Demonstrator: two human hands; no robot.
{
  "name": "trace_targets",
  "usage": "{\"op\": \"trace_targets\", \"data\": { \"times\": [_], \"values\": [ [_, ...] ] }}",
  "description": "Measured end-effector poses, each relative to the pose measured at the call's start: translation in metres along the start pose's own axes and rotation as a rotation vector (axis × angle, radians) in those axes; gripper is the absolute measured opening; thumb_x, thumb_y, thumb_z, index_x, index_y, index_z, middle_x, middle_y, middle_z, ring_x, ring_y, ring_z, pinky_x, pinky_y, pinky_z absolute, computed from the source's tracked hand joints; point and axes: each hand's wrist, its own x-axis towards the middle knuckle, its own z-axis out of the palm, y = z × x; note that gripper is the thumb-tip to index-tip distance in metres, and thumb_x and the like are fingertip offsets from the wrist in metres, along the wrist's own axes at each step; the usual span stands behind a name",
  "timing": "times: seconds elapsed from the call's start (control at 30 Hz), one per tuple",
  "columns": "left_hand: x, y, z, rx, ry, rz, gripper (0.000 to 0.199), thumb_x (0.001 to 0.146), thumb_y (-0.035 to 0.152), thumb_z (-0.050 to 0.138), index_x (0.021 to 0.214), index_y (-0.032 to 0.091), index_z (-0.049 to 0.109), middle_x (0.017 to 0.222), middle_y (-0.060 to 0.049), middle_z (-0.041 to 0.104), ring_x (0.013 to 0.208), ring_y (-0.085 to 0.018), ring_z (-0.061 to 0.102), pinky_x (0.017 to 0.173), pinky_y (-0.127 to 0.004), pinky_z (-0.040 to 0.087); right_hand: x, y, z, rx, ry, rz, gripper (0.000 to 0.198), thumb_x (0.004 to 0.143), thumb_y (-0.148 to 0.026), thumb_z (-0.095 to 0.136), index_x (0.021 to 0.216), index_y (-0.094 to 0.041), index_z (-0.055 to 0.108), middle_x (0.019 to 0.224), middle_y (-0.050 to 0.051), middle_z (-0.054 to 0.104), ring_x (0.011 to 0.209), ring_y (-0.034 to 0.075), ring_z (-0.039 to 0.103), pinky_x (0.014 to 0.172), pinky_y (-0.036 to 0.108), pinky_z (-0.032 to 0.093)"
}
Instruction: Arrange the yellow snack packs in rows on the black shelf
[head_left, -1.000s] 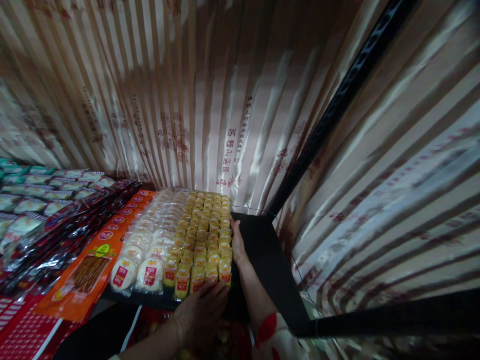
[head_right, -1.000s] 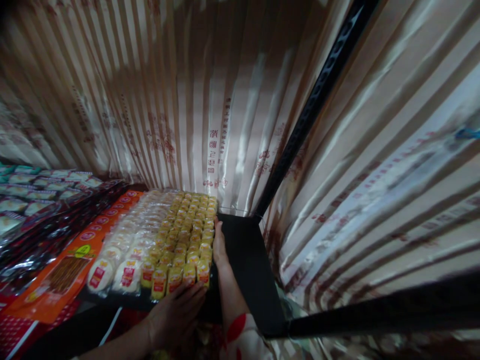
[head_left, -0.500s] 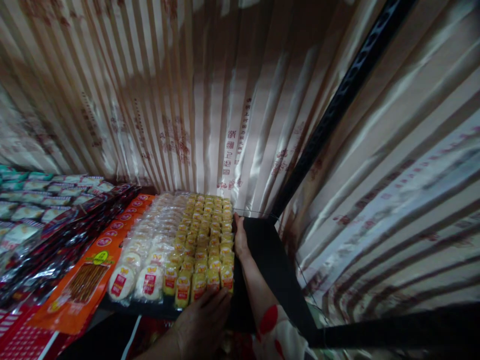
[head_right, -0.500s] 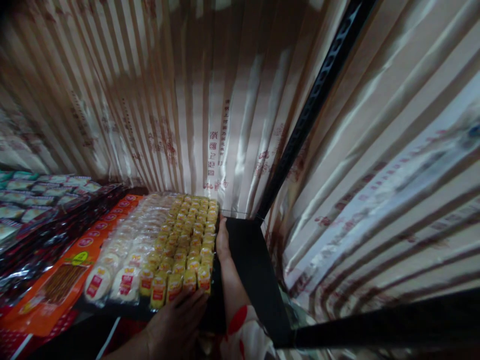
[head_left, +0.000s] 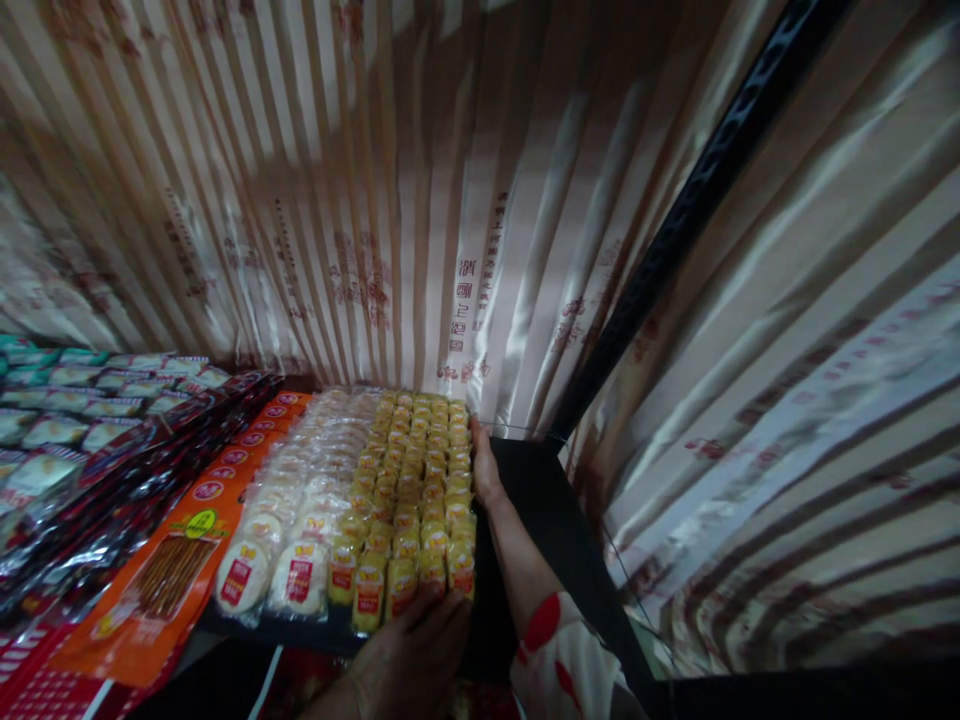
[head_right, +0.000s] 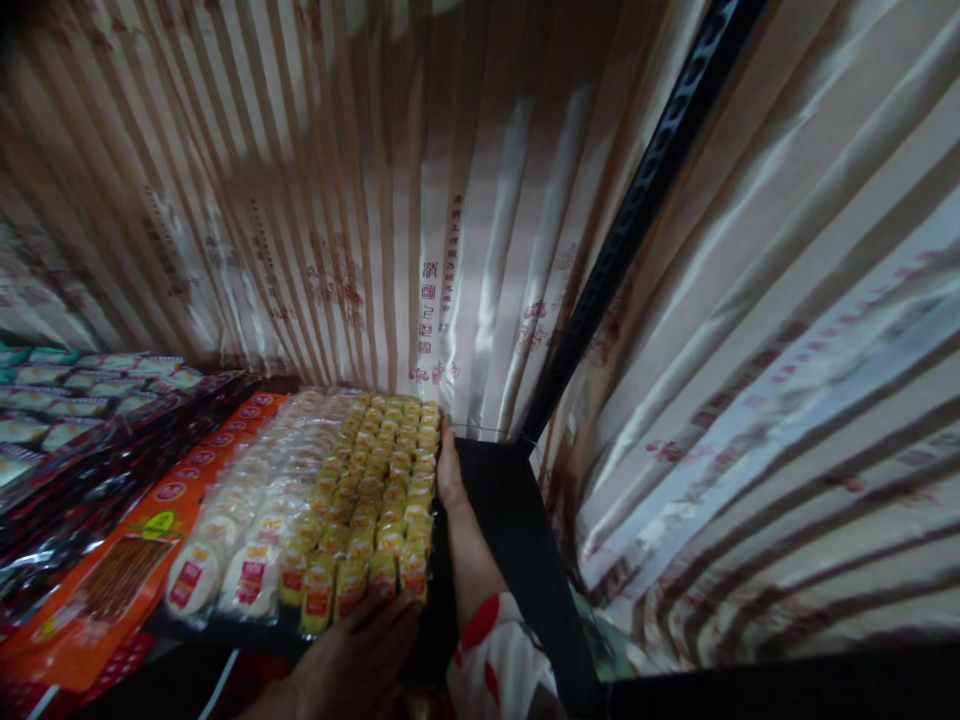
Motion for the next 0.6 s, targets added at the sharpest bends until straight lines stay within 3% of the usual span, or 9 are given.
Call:
{"op": "trace_targets", "data": {
  "times": [0.13, 0.43, 0.6],
  "values": [
    [-0.001, 0.002, 0.004, 0.025, 0.017, 0.006, 0.046, 0.091, 0.039, 0.029, 0.121, 0.016, 0.055, 0.136, -0.007, 0.047, 0.129, -0.023, 0.033, 0.108, -0.043, 0.011, 0.000, -0.006, 0.008, 0.065, -0.135, 0.064, 0.060, 0.083, -0.066, 0.032, 0.127, -0.029, 0.049, 0.109, 0.000, 0.068, 0.110, 0.020, 0.058, 0.094, 0.039, 0.047],
    [0.000, 0.002, 0.000, -0.009, -0.013, -0.005, 0.047, 0.090, 0.039, 0.031, 0.123, 0.014, 0.054, 0.137, -0.007, 0.046, 0.132, -0.023, 0.031, 0.109, -0.043, 0.009, -0.001, -0.009, 0.013, 0.115, -0.190, 0.092, 0.056, 0.083, -0.064, 0.036, 0.120, -0.026, 0.054, 0.101, 0.001, 0.070, 0.104, 0.021, 0.061, 0.089, 0.039, 0.050],
    [-0.001, 0.003, -0.004, -0.029, -0.048, -0.010, 0.050, 0.089, 0.039, 0.034, 0.127, 0.011, 0.049, 0.143, -0.010, 0.037, 0.135, -0.025, 0.025, 0.111, -0.043, 0.007, 0.005, -0.003, 0.002, 0.121, -0.080, 0.026, 0.056, 0.082, -0.065, 0.037, 0.119, -0.028, 0.056, 0.109, -0.002, 0.067, 0.114, 0.019, 0.054, 0.099, 0.040, 0.044]
  ]
}}
